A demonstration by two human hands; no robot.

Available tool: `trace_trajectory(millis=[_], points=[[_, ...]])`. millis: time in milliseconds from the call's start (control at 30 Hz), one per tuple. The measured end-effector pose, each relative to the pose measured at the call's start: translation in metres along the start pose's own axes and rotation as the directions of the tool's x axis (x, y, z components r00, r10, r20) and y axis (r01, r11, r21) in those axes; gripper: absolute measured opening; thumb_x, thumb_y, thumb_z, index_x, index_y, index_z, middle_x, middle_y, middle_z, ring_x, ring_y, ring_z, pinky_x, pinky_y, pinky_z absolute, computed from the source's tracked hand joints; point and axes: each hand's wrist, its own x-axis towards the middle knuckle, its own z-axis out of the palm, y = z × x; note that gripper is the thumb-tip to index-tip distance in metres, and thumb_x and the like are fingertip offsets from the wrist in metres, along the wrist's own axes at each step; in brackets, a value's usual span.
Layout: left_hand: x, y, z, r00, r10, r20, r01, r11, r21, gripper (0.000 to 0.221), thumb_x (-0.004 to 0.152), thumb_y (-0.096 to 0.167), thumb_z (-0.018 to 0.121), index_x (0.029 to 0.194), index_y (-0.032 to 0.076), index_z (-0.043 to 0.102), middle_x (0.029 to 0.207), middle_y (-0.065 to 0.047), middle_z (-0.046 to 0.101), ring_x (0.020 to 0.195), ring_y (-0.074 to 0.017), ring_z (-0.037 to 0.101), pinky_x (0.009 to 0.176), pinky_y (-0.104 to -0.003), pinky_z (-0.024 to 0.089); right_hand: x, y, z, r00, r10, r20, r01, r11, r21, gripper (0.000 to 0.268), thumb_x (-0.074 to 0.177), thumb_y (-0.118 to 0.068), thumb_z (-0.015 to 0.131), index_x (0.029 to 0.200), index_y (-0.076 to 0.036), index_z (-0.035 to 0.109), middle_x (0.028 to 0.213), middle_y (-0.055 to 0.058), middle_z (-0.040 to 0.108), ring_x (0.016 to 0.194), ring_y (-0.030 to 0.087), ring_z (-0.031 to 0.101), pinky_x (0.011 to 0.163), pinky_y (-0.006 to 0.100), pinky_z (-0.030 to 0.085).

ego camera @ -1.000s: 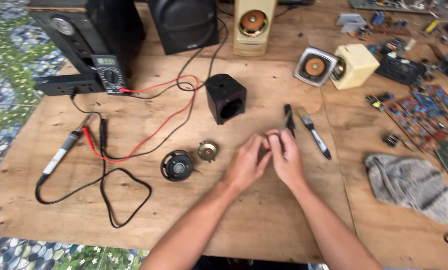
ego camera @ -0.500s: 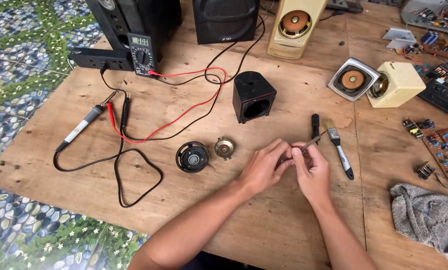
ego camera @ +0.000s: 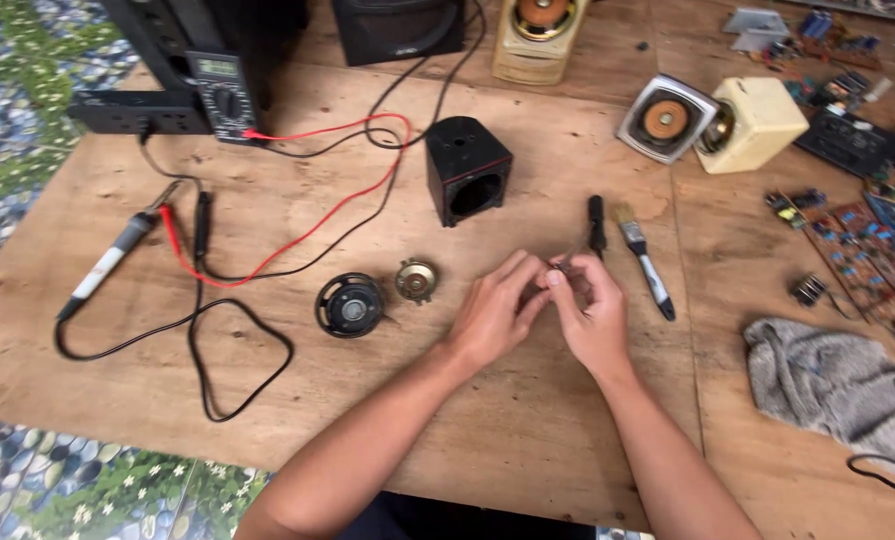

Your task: Cleaning the internal components of a small speaker driver using a precision screwdriver to scrape away debris.

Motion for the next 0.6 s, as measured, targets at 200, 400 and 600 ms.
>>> trace_trajectory(millis=[200, 400, 600], points=[[0.003, -0.005, 0.005, 1.000, -0.020, 0.003, 0.020, 0.999, -0.034, 0.019, 0.093, 0.014, 0.070, 0.102, 0.016, 0.053, 0.089, -0.011, 0.061, 0.079, -0.0403, 0.071, 0.064, -0.050, 0.058, 0.001, 0.004, 0.001, 0.999, 0.042, -0.005, -0.042, 0.998, 0.056, 0.015, 0.103, -0.008, 0.063, 0.116, -0.002, 0.066, 0.091, 0.013, 0.071, 0.083, 0.018, 0.069, 0.075, 0.036, 0.060], [0.004, -0.006, 0.008, 0.999, -0.048, 0.007, 0.048, 0.999, -0.004, 0.021, 0.091, 0.011, 0.072, 0.100, 0.013, 0.054, 0.086, -0.011, 0.061, 0.071, -0.0380, 0.071, 0.060, -0.048, 0.057, 0.004, -0.015, 0.000, 0.999, 0.043, 0.016, -0.044, 0.997, 0.063, 0.017, 0.101, -0.006, 0.064, 0.118, -0.003, 0.063, 0.087, 0.011, 0.068, 0.075, 0.017, 0.068, 0.067, 0.031, 0.058], [0.004, -0.006, 0.007, 0.999, -0.021, -0.046, 0.021, 1.000, -0.010, 0.013, 0.092, 0.013, 0.071, 0.095, 0.014, 0.058, 0.082, -0.007, 0.060, 0.065, -0.0320, 0.070, 0.051, -0.043, 0.056, 0.004, -0.009, -0.001, 0.999, 0.051, -0.009, -0.051, 0.998, 0.020, 0.014, 0.101, -0.006, 0.065, 0.114, -0.005, 0.069, 0.081, 0.010, 0.070, 0.070, 0.015, 0.068, 0.062, 0.027, 0.058]])
